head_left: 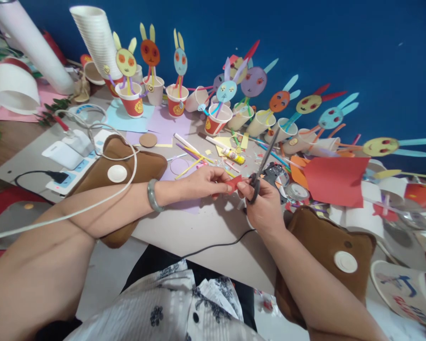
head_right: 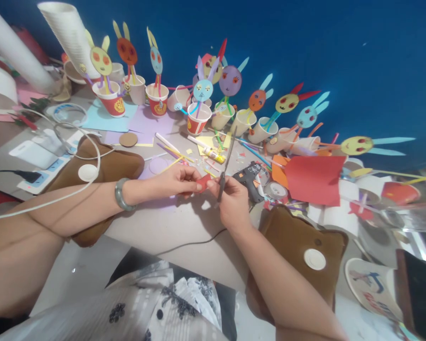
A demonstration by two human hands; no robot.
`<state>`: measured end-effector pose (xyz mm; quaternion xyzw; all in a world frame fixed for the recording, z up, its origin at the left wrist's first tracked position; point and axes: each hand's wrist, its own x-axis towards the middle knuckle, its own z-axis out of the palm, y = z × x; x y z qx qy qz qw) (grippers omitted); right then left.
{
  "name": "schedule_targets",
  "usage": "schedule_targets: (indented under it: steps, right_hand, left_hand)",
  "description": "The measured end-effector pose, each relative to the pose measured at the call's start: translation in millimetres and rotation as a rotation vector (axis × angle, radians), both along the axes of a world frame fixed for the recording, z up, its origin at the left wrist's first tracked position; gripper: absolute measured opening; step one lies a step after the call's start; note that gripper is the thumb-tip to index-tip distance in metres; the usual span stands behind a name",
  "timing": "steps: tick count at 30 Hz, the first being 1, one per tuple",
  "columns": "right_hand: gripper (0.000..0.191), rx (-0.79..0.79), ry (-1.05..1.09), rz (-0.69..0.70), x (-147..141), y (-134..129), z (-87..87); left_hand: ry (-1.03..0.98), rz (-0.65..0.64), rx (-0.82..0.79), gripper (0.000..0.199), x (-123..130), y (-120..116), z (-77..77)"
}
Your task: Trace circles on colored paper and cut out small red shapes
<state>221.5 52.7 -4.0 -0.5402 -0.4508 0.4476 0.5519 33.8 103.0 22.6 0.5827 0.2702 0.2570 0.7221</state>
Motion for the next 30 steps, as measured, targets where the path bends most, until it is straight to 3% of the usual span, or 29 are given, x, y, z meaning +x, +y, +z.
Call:
schedule_targets:
  steps: [10,15,19,23,30]
  right_hand:
    - [0.029,0.007,-0.046,0.023,-1,-2,0.1]
    - [0.037,-0.009,-0.144,0.199,-3,-6,9.3]
    - [0.047,-0.135,-0.305,0.325,-8,-8,20.2]
    - [0.051,-0.23,-0.44,0.366,-10,-9,24.0]
    - [0.05,-0.248,-0.539,0.422,-13,-10,23.1]
  left_hand:
    - [-0.057,0.154,-0.057,0.017,-1,3,7.3]
    - [-0.125,0.343,-0.046,0.013,-2,10,12.2]
    - [-0.179,0.452,-0.049,0.012,-3,17,14.1]
    - [-0.208,0.474,-0.064,0.011,-4,17,17.1]
    - [-0.179,0.465,-0.086,0.014,-3,12,18.2]
